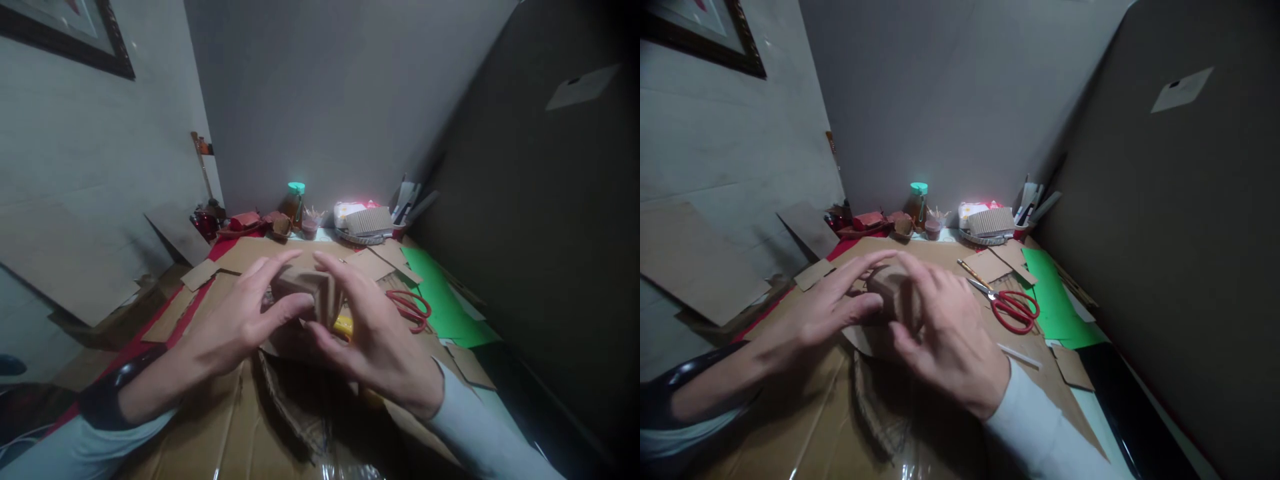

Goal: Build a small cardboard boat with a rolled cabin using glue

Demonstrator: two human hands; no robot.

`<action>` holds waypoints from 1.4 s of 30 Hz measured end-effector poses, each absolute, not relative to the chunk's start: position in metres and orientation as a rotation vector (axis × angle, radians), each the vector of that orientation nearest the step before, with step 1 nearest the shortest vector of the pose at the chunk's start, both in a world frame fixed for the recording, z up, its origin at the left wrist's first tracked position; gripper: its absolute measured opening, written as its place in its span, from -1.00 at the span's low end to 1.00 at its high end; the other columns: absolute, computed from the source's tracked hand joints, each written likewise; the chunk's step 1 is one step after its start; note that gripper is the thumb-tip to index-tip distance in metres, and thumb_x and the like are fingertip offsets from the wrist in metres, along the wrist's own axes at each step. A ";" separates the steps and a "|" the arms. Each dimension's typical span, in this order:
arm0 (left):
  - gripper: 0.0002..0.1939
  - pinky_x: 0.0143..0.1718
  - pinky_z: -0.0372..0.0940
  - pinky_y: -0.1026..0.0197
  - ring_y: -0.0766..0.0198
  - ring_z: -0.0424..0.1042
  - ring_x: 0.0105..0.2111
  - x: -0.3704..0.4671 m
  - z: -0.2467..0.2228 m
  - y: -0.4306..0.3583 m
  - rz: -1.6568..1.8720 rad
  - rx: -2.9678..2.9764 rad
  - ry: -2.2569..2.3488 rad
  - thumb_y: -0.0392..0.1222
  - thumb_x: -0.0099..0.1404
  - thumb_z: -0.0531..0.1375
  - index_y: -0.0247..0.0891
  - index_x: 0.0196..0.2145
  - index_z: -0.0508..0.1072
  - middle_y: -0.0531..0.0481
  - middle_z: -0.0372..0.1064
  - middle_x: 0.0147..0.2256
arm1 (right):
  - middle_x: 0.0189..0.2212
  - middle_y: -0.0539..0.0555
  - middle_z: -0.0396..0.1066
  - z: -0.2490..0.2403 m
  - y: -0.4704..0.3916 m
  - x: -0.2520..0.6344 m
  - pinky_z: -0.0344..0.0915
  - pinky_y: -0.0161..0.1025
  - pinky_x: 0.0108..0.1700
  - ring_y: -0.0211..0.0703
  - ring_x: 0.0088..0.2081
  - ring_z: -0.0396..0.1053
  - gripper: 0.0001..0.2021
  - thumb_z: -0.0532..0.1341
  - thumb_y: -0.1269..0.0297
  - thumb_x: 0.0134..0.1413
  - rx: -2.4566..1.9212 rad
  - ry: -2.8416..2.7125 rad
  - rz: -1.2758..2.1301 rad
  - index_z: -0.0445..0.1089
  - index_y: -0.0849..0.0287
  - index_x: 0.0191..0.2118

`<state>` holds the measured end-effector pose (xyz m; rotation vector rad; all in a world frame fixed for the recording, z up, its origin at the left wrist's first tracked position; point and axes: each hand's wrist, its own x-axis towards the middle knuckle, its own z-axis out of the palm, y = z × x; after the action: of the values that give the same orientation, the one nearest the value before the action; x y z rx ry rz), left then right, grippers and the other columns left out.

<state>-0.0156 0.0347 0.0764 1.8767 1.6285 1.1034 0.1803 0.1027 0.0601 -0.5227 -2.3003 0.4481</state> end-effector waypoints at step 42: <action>-0.85 -0.47 0.13 0.37 0.39 0.21 -0.43 -0.011 0.055 0.057 1.500 0.950 1.261 -0.14 0.26 0.28 -0.23 -0.29 0.40 0.12 0.26 -0.39 | 0.13 0.26 0.29 0.018 0.110 0.216 0.40 0.13 0.02 0.27 0.16 0.29 -0.56 0.22 0.19 0.18 -0.425 -1.857 0.830 0.11 -0.04 0.13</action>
<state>-0.0107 0.0565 0.0548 0.9498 1.2609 1.4999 0.2158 0.1102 0.0185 -0.4253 -1.8568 0.8295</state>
